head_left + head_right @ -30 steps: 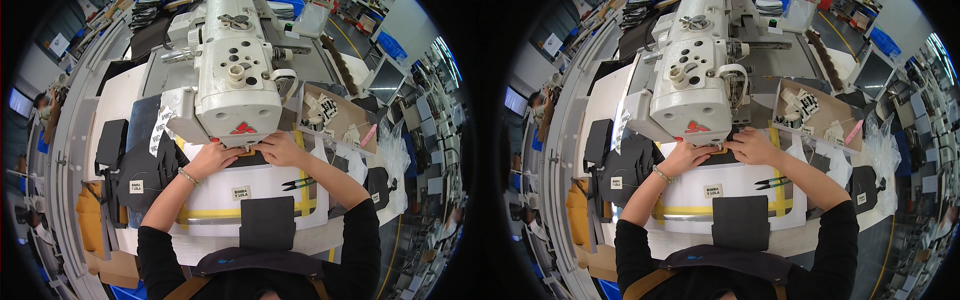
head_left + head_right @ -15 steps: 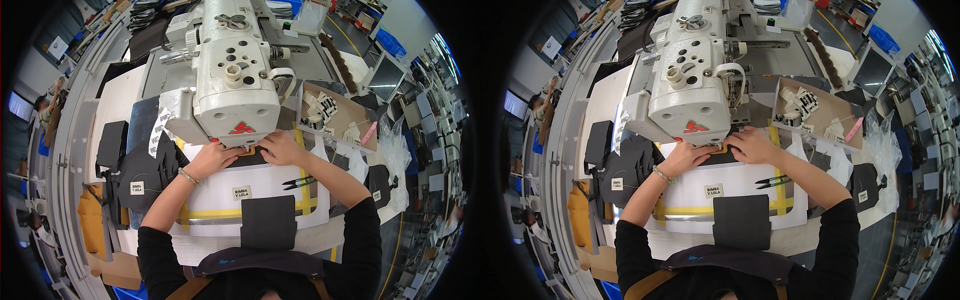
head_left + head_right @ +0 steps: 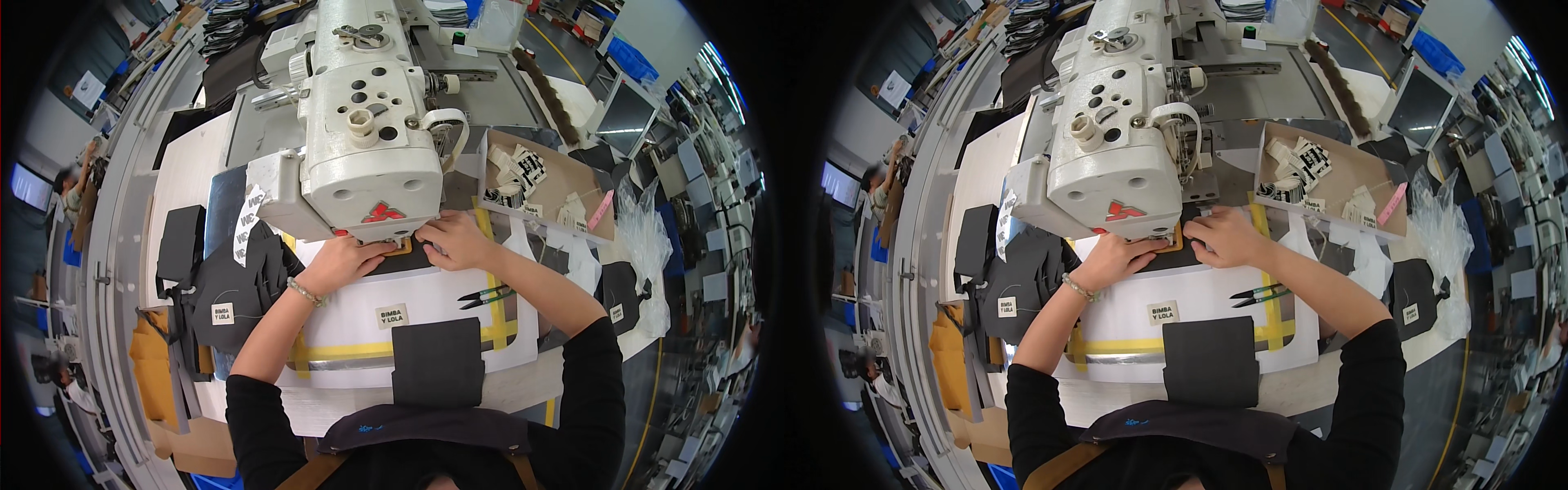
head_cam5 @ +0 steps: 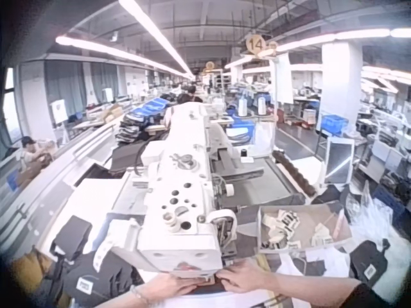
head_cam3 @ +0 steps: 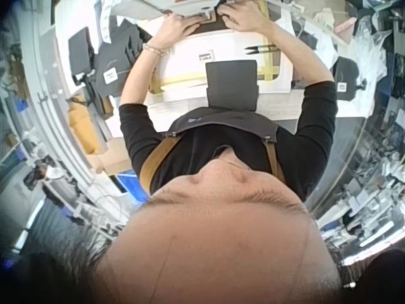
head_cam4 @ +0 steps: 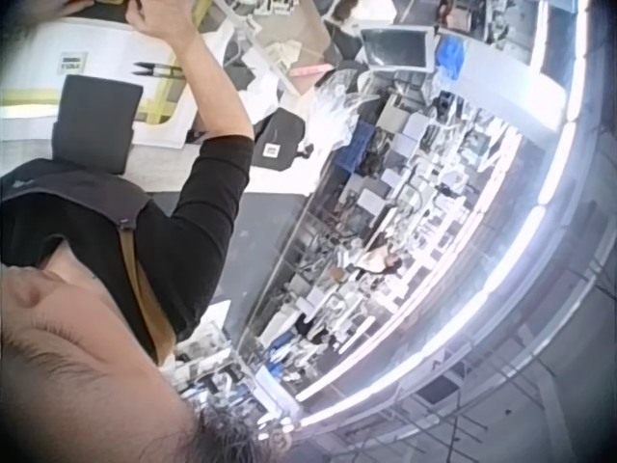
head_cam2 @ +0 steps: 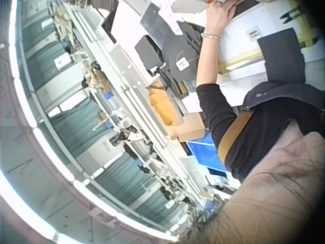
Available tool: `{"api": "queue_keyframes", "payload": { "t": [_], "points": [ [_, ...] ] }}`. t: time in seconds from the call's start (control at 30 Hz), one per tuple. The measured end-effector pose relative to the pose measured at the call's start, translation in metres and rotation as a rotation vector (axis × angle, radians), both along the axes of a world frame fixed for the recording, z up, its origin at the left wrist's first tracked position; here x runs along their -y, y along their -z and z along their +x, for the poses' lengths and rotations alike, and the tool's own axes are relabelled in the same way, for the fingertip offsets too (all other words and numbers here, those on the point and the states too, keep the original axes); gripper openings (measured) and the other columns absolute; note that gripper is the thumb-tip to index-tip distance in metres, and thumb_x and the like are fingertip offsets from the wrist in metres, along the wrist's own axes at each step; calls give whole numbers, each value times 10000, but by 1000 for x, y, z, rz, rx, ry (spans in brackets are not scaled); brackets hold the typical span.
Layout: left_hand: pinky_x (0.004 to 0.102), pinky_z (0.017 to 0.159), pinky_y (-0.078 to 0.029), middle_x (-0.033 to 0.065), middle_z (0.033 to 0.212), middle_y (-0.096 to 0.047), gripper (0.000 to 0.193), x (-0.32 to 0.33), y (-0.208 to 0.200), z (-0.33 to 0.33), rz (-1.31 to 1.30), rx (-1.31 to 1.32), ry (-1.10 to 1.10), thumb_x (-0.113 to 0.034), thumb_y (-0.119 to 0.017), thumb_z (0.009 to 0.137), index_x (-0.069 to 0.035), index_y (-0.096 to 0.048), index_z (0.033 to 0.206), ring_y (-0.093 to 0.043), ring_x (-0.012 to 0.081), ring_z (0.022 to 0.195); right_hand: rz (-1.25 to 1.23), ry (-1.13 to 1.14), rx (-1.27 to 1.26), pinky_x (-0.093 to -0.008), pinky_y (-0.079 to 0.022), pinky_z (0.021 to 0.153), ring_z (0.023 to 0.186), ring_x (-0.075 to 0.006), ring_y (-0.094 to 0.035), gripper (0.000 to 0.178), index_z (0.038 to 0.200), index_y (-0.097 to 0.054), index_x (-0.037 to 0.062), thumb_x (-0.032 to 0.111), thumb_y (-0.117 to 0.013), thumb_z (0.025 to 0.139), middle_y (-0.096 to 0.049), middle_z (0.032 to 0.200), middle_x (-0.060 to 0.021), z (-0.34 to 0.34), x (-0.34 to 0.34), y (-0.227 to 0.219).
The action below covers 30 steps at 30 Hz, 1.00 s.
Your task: The person sews white rectangular labels onto black fabric pieces using an industrial sewing machine. They place a label on a fabric piece, guide it under the needle, sew it in place, and then cut the thread with scissors. This process is repeated for multiple fabric pieces.
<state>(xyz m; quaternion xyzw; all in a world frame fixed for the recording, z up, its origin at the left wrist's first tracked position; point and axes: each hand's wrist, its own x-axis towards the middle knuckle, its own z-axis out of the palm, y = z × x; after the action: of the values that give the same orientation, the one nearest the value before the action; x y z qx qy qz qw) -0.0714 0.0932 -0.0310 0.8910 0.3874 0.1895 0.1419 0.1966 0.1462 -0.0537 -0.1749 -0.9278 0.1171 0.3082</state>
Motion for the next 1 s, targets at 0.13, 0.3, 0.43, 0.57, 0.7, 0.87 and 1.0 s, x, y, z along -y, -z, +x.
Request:
{"api": "queue_keyframes", "payload": {
  "t": [0.13, 0.3, 0.43, 0.57, 0.7, 0.87, 1.0],
  "points": [
    [392, 755, -541, 68, 1018, -718, 289, 1, 2, 1, 9, 5, -19, -171, -700, 832, -207, -723, 1118, -674, 287, 854, -6, 11, 1, -381, -424, 577, 545, -285, -515, 169, 883, -530, 110, 150, -639, 760, -572, 688, -52, 1, 1, 1],
    [387, 845, -516, -22, 1098, -694, 306, 7, 4, 0, 103, -93, -39, -194, -698, 836, -239, -708, 1138, -630, 242, 989, -26, 12, 10, -381, -431, 577, 551, -287, -522, 156, 880, -534, 110, 154, -636, 770, -573, 671, -55, 1, 3, 1],
    [381, 870, -514, -42, 1117, -683, 332, 7, 5, 3, 251, -137, -23, -197, -693, 841, -251, -693, 1168, -617, 238, 1021, -3, 25, 7, -376, -433, 573, 551, -284, -532, 143, 876, -537, 106, 150, -629, 777, -575, 659, -53, 0, 4, -3],
    [401, 873, -506, 7, 1091, -685, 313, 7, 6, 2, 182, -106, -36, -195, -693, 845, -237, -702, 1155, -613, 269, 1021, -8, 31, -12, -373, -434, 567, 541, -277, -538, 132, 868, -537, 104, 145, -623, 776, -576, 649, -49, 1, 3, -2],
    [414, 806, -531, 91, 1060, -684, 286, 0, 10, 1, 104, -43, -58, -215, -683, 864, -203, -704, 1149, -644, 309, 937, 24, 83, -28, -374, -436, 559, 530, -275, -536, 122, 851, -540, 99, 142, -620, 770, -575, 638, -46, 0, -4, 0],
    [439, 897, -469, 127, 1058, -681, 257, -10, 30, -11, -151, -90, -233, -189, -703, 852, -130, -720, 1102, -618, 343, 991, 71, 103, -75, -372, -436, 545, 515, -278, -531, 119, 824, -544, 90, 138, -624, 750, -575, 631, -48, -5, -20, 4],
    [422, 892, -476, 133, 1074, -668, 222, -11, 25, -9, -230, -3, -284, -193, -696, 870, -97, -723, 1069, -606, 353, 1008, 78, 81, -53, -367, -439, 548, 522, -277, -536, 114, 805, -554, 89, 135, -633, 737, -573, 636, -49, -7, -21, 3]
  ]
}}
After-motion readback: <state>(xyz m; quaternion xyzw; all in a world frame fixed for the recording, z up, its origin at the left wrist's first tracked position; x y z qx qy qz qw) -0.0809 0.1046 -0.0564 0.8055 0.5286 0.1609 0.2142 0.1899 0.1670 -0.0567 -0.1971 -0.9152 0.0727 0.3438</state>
